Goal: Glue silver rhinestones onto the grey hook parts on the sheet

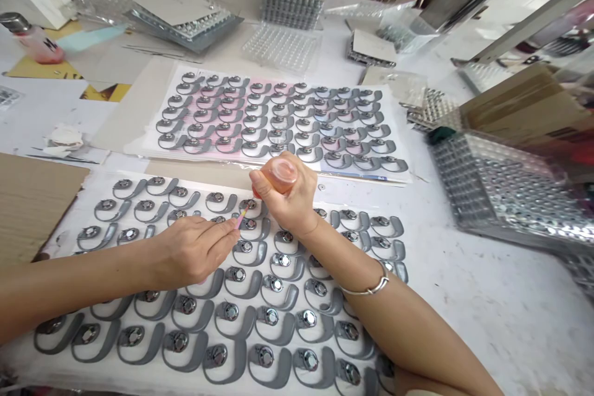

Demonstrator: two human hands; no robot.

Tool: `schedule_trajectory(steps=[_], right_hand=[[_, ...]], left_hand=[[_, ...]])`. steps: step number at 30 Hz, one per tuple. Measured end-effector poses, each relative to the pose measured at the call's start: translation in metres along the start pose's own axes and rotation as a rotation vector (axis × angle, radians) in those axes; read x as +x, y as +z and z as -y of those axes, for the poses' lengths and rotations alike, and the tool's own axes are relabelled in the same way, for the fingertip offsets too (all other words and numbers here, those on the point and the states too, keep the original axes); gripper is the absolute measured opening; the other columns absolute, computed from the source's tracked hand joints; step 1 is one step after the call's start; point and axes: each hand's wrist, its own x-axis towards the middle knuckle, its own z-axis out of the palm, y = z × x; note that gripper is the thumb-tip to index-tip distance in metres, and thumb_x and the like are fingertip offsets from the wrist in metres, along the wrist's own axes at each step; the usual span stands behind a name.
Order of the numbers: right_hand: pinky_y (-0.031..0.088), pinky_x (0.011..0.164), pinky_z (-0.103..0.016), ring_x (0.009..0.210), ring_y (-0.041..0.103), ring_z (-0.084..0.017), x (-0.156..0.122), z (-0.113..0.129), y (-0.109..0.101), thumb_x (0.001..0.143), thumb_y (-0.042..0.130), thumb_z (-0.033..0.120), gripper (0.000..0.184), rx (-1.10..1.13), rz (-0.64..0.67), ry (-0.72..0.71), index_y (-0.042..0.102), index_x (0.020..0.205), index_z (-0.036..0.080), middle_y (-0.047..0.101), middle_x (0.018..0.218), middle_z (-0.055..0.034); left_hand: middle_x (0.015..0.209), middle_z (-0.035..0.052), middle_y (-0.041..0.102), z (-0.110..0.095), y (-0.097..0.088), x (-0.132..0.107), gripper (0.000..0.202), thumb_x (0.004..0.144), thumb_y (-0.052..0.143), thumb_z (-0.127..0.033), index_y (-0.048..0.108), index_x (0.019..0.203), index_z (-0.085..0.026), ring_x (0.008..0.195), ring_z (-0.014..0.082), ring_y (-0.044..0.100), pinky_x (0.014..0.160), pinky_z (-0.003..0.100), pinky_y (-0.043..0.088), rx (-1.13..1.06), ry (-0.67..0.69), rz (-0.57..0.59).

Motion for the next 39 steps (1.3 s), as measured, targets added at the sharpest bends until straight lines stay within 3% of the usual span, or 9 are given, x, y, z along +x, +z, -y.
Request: schedule_trajectory(steps=[9, 14, 26, 31, 39], right_hand=[[0.039, 0.054, -0.03, 0.055, 0.048, -0.012, 0.0, 0.002, -0.001, 0.085, 0.063, 0.032, 0.023, -0.004, 0.01, -0.009, 0.054, 0.066, 0.021, 0.052, 0.061, 0.001], [0.039, 0.052, -0.03, 0.052, 0.047, -0.012, 0.002, 0.005, -0.003, 0.086, 0.062, 0.029, 0.026, -0.025, 0.024, -0.049, 0.051, 0.064, 0.021, 0.053, 0.058, 0.0014], [0.042, 0.048, -0.029, 0.053, 0.05, -0.013, 0.001, 0.006, -0.003, 0.083, 0.066, 0.028, 0.018, -0.029, 0.038, -0.166, 0.053, 0.072, 0.021, 0.055, 0.061, 0.0002], [0.044, 0.05, -0.029, 0.054, 0.051, -0.013, 0.003, 0.011, -0.005, 0.082, 0.067, 0.024, 0.016, -0.002, 0.064, -0.198, 0.055, 0.072, 0.02, 0.056, 0.062, 0.0002], [0.044, 0.05, -0.029, 0.053, 0.051, -0.013, 0.002, 0.012, -0.007, 0.082, 0.066, 0.027, 0.017, -0.029, 0.099, -0.168, 0.055, 0.071, 0.02, 0.056, 0.061, -0.0001]], left_hand=[[0.074, 0.0126, 0.07, 0.0, 0.0, -0.001, 0.013, 0.084, 0.05, 0.0, 0.063, 0.084, -0.003, 0.052, 0.0154, 0.063, 0.042, 0.024, 0.051, -0.037, -0.014, 0.004], [0.079, 0.0144, 0.071, 0.001, -0.001, -0.001, 0.019, 0.088, 0.044, -0.002, 0.062, 0.086, -0.005, 0.051, 0.0145, 0.062, 0.041, 0.023, 0.051, -0.019, -0.003, 0.027], [0.085, 0.0169, 0.071, 0.009, 0.0, -0.003, 0.025, 0.091, 0.038, -0.004, 0.062, 0.085, -0.006, 0.07, 0.0176, 0.071, 0.057, 0.025, 0.061, -0.139, -0.029, 0.001], [0.088, 0.0163, 0.071, 0.014, -0.001, -0.006, 0.027, 0.088, 0.035, -0.004, 0.062, 0.091, -0.005, 0.075, 0.0179, 0.071, 0.062, 0.027, 0.061, -0.196, -0.034, 0.05], [0.092, 0.0125, 0.071, 0.023, 0.0, -0.009, 0.028, 0.081, 0.045, -0.007, 0.062, 0.104, -0.009, 0.077, 0.0179, 0.069, 0.063, 0.027, 0.059, -0.265, -0.084, 0.225]])
